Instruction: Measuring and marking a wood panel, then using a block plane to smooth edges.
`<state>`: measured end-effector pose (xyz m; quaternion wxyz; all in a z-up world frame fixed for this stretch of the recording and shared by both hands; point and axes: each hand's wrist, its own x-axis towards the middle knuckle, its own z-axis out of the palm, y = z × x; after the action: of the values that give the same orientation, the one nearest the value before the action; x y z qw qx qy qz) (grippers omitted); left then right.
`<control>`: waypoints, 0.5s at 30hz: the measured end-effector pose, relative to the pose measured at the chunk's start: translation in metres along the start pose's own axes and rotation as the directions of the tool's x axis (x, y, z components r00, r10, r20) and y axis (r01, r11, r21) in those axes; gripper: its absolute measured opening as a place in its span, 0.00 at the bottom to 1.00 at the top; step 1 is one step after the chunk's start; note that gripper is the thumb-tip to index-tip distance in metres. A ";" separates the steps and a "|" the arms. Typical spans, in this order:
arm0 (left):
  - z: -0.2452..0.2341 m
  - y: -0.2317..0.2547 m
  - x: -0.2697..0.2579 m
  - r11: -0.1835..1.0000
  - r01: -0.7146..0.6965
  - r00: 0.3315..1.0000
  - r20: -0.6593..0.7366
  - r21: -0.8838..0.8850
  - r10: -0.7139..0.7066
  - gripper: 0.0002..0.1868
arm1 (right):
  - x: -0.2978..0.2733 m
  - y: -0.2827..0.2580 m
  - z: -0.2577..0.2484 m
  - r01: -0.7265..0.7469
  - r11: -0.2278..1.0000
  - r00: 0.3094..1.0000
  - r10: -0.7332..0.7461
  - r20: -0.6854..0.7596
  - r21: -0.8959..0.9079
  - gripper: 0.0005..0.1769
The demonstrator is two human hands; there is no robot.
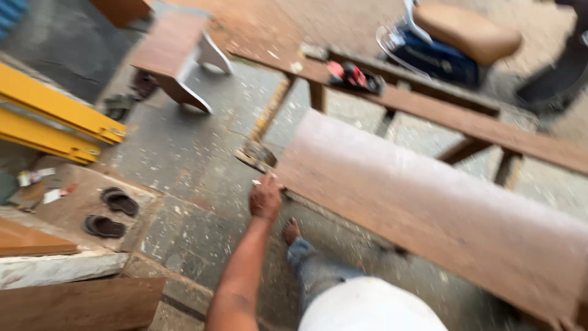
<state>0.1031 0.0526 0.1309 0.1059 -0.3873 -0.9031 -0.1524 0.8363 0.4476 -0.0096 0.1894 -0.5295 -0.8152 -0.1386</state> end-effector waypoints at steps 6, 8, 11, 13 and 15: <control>-0.032 0.013 0.006 0.997 -0.068 0.998 -0.005 0.028 0.068 0.18 | 0.026 -0.136 -0.198 0.015 0.979 0.978 0.028 0.208 -0.202 0.18; -0.045 0.028 0.005 0.990 -0.126 0.992 0.001 0.064 0.126 0.20 | 0.026 -0.142 -0.201 0.039 0.968 0.954 0.038 0.297 -0.249 0.16; -0.056 0.071 0.009 0.939 -0.324 0.944 0.099 0.113 0.313 0.18 | 0.038 -0.175 -0.213 -0.047 0.997 0.929 0.021 0.368 0.061 0.08; -0.046 0.107 -0.001 0.824 -0.518 0.820 0.140 -0.232 0.555 0.20 | 0.054 -0.223 -0.232 0.019 0.979 0.933 -0.090 0.348 0.202 0.12; -0.019 0.152 -0.014 0.742 -0.584 0.749 0.135 -0.328 0.649 0.20 | 0.059 -0.253 -0.235 0.044 0.962 0.936 -0.134 0.327 0.271 0.14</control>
<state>0.2252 0.1360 0.1731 -0.0124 -0.6917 -0.6993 -0.1797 0.6209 0.2942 0.2200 0.1060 -0.4785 -0.8700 0.0547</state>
